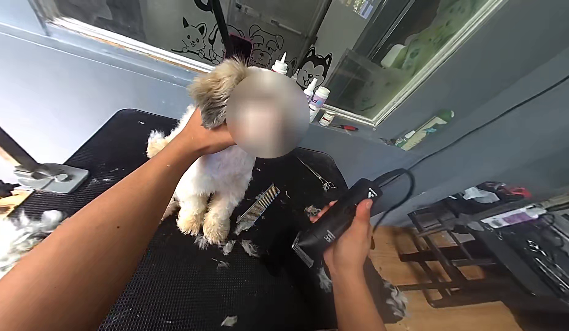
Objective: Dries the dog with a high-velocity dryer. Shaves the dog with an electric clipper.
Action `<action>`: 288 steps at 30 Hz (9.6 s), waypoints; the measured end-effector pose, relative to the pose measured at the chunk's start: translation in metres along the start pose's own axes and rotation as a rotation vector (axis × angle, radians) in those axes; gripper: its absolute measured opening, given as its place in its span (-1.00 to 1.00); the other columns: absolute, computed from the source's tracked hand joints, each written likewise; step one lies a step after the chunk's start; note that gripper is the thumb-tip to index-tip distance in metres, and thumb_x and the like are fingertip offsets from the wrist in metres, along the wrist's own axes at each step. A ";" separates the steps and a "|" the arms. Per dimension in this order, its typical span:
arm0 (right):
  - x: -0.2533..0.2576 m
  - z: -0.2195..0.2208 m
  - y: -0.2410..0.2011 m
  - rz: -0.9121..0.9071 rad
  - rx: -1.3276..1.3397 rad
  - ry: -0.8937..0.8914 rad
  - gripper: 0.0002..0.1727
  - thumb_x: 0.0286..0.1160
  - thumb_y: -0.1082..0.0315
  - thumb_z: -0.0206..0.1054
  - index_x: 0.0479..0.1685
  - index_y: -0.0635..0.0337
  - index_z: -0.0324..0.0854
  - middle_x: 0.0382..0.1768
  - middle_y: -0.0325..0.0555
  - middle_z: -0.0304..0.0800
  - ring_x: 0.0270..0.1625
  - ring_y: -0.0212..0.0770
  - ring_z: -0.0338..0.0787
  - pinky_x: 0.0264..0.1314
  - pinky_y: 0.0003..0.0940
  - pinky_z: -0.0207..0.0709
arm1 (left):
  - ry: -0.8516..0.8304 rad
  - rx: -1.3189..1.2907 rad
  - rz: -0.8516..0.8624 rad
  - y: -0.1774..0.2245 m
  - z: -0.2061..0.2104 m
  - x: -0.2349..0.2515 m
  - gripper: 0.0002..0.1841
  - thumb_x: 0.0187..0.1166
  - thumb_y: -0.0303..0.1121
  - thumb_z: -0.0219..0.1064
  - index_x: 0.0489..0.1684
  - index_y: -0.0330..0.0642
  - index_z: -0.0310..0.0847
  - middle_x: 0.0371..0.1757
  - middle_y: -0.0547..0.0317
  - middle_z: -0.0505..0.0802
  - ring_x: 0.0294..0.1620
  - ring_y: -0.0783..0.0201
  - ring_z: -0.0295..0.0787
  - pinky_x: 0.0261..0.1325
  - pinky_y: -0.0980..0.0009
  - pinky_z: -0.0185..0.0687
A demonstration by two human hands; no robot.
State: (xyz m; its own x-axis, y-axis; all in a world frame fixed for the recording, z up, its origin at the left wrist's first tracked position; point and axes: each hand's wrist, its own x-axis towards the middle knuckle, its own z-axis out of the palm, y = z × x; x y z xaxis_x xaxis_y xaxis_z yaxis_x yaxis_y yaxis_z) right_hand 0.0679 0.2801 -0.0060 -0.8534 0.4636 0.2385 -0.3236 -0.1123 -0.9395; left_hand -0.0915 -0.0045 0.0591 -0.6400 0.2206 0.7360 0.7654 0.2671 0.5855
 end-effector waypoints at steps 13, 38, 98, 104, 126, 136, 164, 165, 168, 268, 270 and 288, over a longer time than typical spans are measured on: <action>-0.005 0.040 0.002 0.071 0.138 -0.370 -0.53 0.42 0.57 0.45 0.30 0.12 0.48 0.16 0.07 0.79 0.18 0.02 0.85 0.22 0.00 0.79 | -0.016 0.065 -0.066 0.001 -0.002 0.003 -0.22 -0.07 -0.02 0.74 0.25 -0.17 0.65 0.12 0.31 0.83 0.23 0.60 0.69 0.40 0.48 0.56; 0.017 0.112 0.007 -0.793 0.001 -0.651 -0.34 0.19 0.55 0.66 0.32 0.20 0.43 0.25 0.09 0.76 0.33 0.13 0.79 0.40 0.09 0.75 | 0.003 0.069 -0.140 0.015 -0.005 0.007 -0.22 -0.04 0.00 0.73 0.29 -0.13 0.65 0.17 0.33 0.83 0.27 0.60 0.66 0.45 0.50 0.49; 0.012 0.096 0.020 -0.763 -0.193 -0.747 -0.40 0.22 0.38 0.70 0.32 0.11 0.59 0.20 -0.08 0.82 0.27 -0.04 0.84 0.33 -0.03 0.81 | -0.039 0.076 -0.072 0.015 0.004 0.020 -0.28 -0.06 0.03 0.71 0.18 -0.09 0.70 0.06 0.32 0.85 0.17 0.54 0.71 0.30 0.43 0.59; 0.032 0.104 0.010 -0.981 -0.094 -0.634 -0.36 0.20 0.43 0.69 0.34 0.05 0.52 0.21 -0.11 0.77 0.34 0.03 0.78 0.46 0.12 0.71 | -0.037 0.053 -0.076 0.019 0.009 0.021 -0.38 -0.02 -0.05 0.70 0.08 -0.10 0.72 -0.03 0.36 0.86 0.08 0.60 0.72 0.22 0.50 0.59; 0.029 0.114 0.099 -1.189 -0.397 -0.821 -0.45 0.29 0.28 0.66 0.26 0.20 0.57 0.23 0.16 0.74 0.37 0.09 0.76 0.38 -0.02 0.73 | 0.009 0.104 -0.012 0.000 0.006 0.020 -0.29 -0.02 0.11 0.67 0.16 -0.08 0.72 0.06 0.33 0.86 0.17 0.56 0.71 0.29 0.46 0.59; 0.022 0.099 0.053 -1.269 -0.320 -0.716 -0.34 0.02 0.36 0.80 0.22 0.03 0.60 0.28 -0.11 0.70 0.38 0.02 0.75 0.38 0.02 0.78 | 0.010 0.108 -0.062 0.003 0.005 0.021 -0.29 -0.03 0.11 0.67 0.17 -0.05 0.72 0.07 0.35 0.85 0.18 0.56 0.71 0.30 0.44 0.58; 0.007 0.131 0.035 -1.149 -0.263 -0.493 -0.36 0.13 0.33 0.73 0.29 0.05 0.57 0.17 -0.15 0.76 0.29 -0.06 0.81 0.34 -0.03 0.80 | -0.013 0.135 -0.122 0.004 0.003 0.024 -0.21 -0.08 0.13 0.69 0.25 -0.04 0.68 0.14 0.31 0.84 0.25 0.49 0.69 0.36 0.35 0.57; 0.004 0.139 0.041 -1.130 -0.275 -0.479 -0.36 0.14 0.32 0.72 0.28 0.09 0.55 0.15 -0.12 0.76 0.27 -0.08 0.81 0.33 -0.07 0.80 | -0.022 0.165 -0.131 0.005 0.003 0.026 -0.18 -0.10 0.17 0.68 0.27 -0.02 0.68 0.16 0.30 0.83 0.27 0.46 0.68 0.37 0.31 0.56; -0.005 0.154 0.050 -1.022 -0.330 -0.524 -0.41 0.06 0.35 0.75 0.16 0.22 0.64 0.06 -0.05 0.80 0.17 -0.14 0.84 0.24 -0.20 0.82 | -0.021 0.238 -0.130 -0.002 0.003 0.029 -0.15 -0.12 0.29 0.64 0.27 0.05 0.68 0.17 0.32 0.83 0.28 0.43 0.69 0.33 0.23 0.60; 0.022 0.115 0.110 -1.308 -0.550 -0.855 -0.80 0.66 0.35 0.27 0.13 0.03 0.69 0.23 0.15 0.72 0.45 0.20 0.68 0.53 0.13 0.59 | 0.056 0.171 -0.054 -0.008 0.008 0.025 -0.20 -0.13 0.19 0.67 0.19 -0.05 0.71 0.08 0.30 0.85 0.20 0.47 0.72 0.29 0.33 0.62; 0.022 0.109 0.099 -1.202 -0.465 -0.945 -0.76 0.61 0.39 0.26 0.18 0.12 0.64 0.29 0.14 0.74 0.51 0.20 0.65 0.57 0.12 0.57 | 0.051 0.178 -0.034 -0.012 0.007 0.024 -0.23 -0.09 0.17 0.67 0.17 -0.07 0.73 0.07 0.26 0.86 0.19 0.44 0.73 0.28 0.30 0.63; 0.057 0.095 0.066 -0.937 0.019 -0.669 -0.19 0.08 0.55 0.72 0.40 -0.05 0.42 0.26 -0.02 0.77 0.39 0.11 0.76 0.49 0.14 0.68 | 0.060 0.160 -0.129 0.001 0.001 0.022 -0.31 -0.04 -0.05 0.67 0.17 -0.14 0.66 0.04 0.36 0.83 0.14 0.64 0.69 0.30 0.53 0.57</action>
State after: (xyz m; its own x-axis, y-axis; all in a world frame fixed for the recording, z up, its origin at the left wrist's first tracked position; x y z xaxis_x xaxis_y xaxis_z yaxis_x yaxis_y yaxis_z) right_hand -0.0414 0.2156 -0.0313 -0.3188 -0.1865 0.9293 -0.9466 0.0140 -0.3220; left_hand -0.1055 0.0019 0.0756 -0.7235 0.1196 0.6799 0.6535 0.4360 0.6187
